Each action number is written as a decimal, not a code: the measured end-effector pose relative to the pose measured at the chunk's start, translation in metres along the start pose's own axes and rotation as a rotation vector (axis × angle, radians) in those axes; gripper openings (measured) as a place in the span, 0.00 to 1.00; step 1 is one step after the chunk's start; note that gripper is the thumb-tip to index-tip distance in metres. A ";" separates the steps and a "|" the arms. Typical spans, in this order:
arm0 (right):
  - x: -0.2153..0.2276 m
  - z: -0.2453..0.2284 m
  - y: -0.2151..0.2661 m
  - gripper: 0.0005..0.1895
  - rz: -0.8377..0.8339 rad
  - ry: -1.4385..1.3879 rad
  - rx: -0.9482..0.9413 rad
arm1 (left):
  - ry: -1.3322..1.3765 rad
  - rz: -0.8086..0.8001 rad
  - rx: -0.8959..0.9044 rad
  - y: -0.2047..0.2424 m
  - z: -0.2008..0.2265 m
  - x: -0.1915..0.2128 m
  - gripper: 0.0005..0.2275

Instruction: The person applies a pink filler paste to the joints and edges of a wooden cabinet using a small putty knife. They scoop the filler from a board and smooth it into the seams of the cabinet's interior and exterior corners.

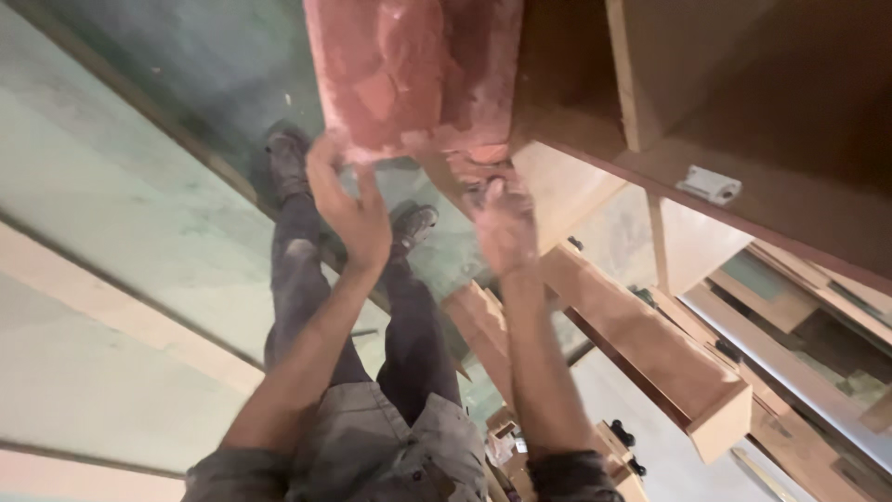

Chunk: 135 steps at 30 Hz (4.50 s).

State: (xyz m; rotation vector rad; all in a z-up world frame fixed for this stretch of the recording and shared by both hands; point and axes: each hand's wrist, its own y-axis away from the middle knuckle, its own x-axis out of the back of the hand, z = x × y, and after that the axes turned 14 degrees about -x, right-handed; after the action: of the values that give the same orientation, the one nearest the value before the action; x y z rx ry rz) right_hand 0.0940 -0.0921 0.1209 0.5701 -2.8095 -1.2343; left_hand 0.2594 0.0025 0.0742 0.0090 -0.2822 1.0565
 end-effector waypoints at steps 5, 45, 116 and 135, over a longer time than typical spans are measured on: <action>-0.007 0.017 0.021 0.15 -0.235 -0.455 -0.046 | 0.685 -0.213 0.220 0.048 0.054 -0.013 0.18; 0.242 -0.001 0.042 0.34 0.397 1.146 1.210 | 1.112 -0.287 0.722 0.174 0.058 -0.173 0.14; 0.203 -0.379 -0.087 0.22 0.191 -0.275 1.227 | 0.919 -0.642 0.390 0.125 0.053 -0.204 0.18; 0.225 -0.406 -0.140 0.12 -1.431 -0.887 0.867 | 1.005 -0.563 0.231 0.083 0.045 -0.133 0.20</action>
State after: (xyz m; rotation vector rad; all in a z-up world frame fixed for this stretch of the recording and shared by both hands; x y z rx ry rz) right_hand -0.0055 -0.5419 0.2713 3.0526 -3.3665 0.1660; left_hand 0.1168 -0.0764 0.0763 -0.2184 0.7210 0.4286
